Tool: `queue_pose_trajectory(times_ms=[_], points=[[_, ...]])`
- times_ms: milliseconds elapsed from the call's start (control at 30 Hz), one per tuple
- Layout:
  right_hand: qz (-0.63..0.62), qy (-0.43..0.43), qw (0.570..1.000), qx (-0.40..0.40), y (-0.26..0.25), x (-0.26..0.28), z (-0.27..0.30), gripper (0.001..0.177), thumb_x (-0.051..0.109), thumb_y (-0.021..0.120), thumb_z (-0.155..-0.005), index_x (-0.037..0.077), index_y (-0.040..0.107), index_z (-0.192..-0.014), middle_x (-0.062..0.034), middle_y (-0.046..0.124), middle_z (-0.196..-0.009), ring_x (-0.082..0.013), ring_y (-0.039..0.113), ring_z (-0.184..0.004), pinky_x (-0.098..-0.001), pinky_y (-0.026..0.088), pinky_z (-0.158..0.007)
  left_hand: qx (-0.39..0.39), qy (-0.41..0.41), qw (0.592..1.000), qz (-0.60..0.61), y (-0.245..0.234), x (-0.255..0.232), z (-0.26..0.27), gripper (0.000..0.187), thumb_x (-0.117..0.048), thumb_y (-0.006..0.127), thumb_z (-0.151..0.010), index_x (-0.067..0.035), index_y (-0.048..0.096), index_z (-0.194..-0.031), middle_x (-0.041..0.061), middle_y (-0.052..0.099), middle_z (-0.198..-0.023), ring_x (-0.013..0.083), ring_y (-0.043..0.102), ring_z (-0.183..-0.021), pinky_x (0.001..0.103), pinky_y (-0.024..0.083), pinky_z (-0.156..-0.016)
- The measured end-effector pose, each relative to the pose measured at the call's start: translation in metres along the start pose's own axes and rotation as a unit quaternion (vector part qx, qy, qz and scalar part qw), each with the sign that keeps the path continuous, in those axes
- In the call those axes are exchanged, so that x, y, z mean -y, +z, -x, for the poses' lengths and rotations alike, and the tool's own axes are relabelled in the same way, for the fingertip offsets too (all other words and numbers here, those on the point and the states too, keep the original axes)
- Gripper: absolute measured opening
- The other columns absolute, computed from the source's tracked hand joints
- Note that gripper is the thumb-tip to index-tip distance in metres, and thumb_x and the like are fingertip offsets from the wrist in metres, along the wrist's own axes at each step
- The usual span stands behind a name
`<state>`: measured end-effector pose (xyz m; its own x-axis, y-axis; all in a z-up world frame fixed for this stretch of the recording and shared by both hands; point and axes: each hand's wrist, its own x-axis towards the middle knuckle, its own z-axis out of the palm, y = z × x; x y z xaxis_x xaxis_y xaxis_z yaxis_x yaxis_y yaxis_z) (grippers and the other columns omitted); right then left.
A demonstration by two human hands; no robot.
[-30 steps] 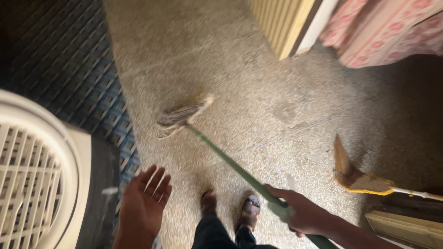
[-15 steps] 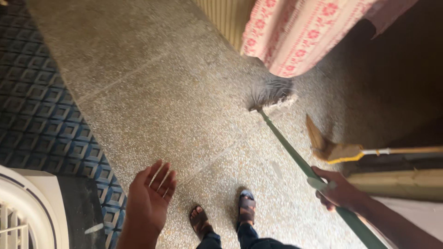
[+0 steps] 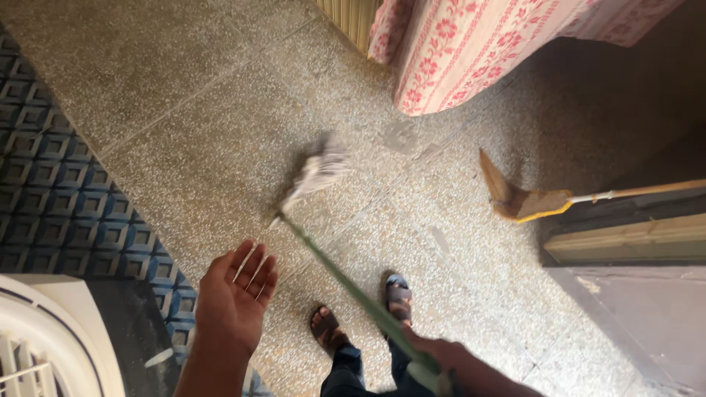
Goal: The person cleans the floor by hand using a mop, moving it rhythmically across the tiled surface in an entryway.
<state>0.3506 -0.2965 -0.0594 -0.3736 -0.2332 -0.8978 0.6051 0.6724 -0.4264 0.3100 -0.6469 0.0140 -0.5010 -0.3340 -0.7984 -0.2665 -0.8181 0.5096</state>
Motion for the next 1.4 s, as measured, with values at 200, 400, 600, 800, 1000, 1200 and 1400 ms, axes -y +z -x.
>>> queue_pose_trajectory(times_ms=[200,400,600,800,1000,1200,1400], points=[[-0.110,0.034,0.991,0.075,0.033,-0.033,-0.005,0.055,0.042,0.057,-0.095,0.028,0.060,-0.148,-0.0033,0.077,-0.129,-0.0113,0.068,-0.117,-0.0282,0.045,-0.104,0.000,0.008,1.000,-0.006,-0.025,-0.007,-0.004,0.041,-0.028,0.044,-0.103,-0.001,0.060,-0.131,0.012,0.067,-0.117,0.0243,0.066,-0.102,0.039,0.054,-0.088],[0.085,-0.157,0.977,-0.114,0.012,-0.093,0.007,0.051,0.042,0.070,-0.105,0.010,0.066,-0.144,-0.0139,0.070,-0.111,-0.0260,0.065,-0.108,-0.0445,0.054,-0.089,-0.002,-0.007,1.000,-0.001,-0.034,-0.014,-0.003,0.043,-0.028,0.045,-0.103,-0.002,0.058,-0.134,0.012,0.066,-0.121,0.0242,0.065,-0.105,0.039,0.053,-0.092],[-0.136,0.025,0.989,-0.050,-0.050,-0.064,0.036,0.061,0.033,0.066,-0.097,0.033,0.047,-0.154,-0.0043,0.056,-0.069,-0.0137,0.046,-0.043,-0.0303,0.042,-0.038,0.001,-0.022,0.999,-0.035,-0.029,-0.015,0.004,0.045,-0.029,0.045,-0.101,-0.004,0.057,-0.136,0.011,0.066,-0.125,0.0244,0.065,-0.111,0.039,0.051,-0.098],[-0.111,0.055,0.973,-0.194,-0.081,-0.047,0.049,0.061,0.035,0.065,-0.098,0.033,0.045,-0.155,-0.0081,0.054,-0.060,-0.0174,0.046,-0.041,-0.0348,0.041,-0.036,-0.001,-0.028,0.998,-0.057,-0.022,-0.018,0.011,0.045,-0.029,0.047,-0.101,-0.003,0.057,-0.136,0.013,0.066,-0.127,0.0253,0.064,-0.114,0.040,0.050,-0.103],[-0.169,0.078,0.955,-0.233,-0.080,-0.055,0.077,0.056,0.031,0.068,-0.098,0.029,0.053,-0.152,-0.0089,0.051,-0.059,-0.0196,0.045,-0.041,-0.0369,0.037,-0.036,0.027,-0.034,0.997,-0.056,-0.033,-0.019,0.007,0.045,-0.030,0.048,-0.101,-0.003,0.056,-0.136,0.011,0.065,-0.126,0.0245,0.063,-0.115,0.039,0.050,-0.103],[-0.065,0.079,0.976,-0.190,-0.019,-0.063,0.094,0.055,0.032,0.071,-0.098,0.034,0.060,-0.152,-0.0083,0.048,-0.062,-0.0178,0.043,-0.049,-0.0339,0.038,-0.045,0.037,-0.042,0.997,-0.052,-0.047,-0.010,0.001,0.046,-0.030,0.049,-0.100,-0.004,0.057,-0.136,0.011,0.064,-0.128,0.0239,0.063,-0.114,0.039,0.050,-0.102],[-0.004,-0.162,0.984,-0.070,0.046,-0.084,0.073,0.055,0.036,0.070,-0.100,0.028,0.057,-0.153,-0.0089,0.073,-0.120,-0.0140,0.071,-0.105,-0.0319,0.051,-0.099,0.038,-0.037,0.998,-0.026,-0.067,-0.009,-0.004,0.045,-0.031,0.048,-0.101,-0.003,0.059,-0.134,0.011,0.066,-0.124,0.0245,0.065,-0.110,0.039,0.052,-0.097]])
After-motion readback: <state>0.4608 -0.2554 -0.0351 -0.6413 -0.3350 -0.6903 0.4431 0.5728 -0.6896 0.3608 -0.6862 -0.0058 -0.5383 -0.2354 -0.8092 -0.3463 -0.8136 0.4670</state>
